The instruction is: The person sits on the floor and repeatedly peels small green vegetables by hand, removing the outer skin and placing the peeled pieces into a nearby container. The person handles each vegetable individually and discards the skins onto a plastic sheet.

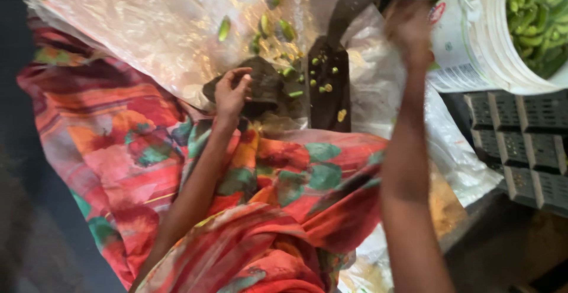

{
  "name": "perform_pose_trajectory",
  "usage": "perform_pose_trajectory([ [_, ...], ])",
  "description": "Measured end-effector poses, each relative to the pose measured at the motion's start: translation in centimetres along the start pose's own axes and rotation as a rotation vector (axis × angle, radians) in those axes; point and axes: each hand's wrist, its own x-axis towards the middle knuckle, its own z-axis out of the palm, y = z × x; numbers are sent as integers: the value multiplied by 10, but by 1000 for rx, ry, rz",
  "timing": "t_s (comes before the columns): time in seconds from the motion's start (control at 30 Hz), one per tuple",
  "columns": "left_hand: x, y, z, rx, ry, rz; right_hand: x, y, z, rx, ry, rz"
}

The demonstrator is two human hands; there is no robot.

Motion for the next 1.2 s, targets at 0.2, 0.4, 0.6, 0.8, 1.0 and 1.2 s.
perform_pose_trajectory([
  [0.2,25,4,10,69,-19,249,31,47,-30,467,337,406],
  [0.4,88,8,67,797,71,463,-64,-86,12,458,-458,755],
  [0.6,149,0,123,1386,30,1024,-64,-140,19,449,-424,631],
  [0.8,139,18,103,1199,-86,786,-64,-130,17,783,-537,959],
  [1.0,30,22,37,385,-124,580,-71,-112,27,985,-598,960],
  [1.2,-55,8,-1,-194,-130,-27,-75,-113,28,975,-627,971],
])
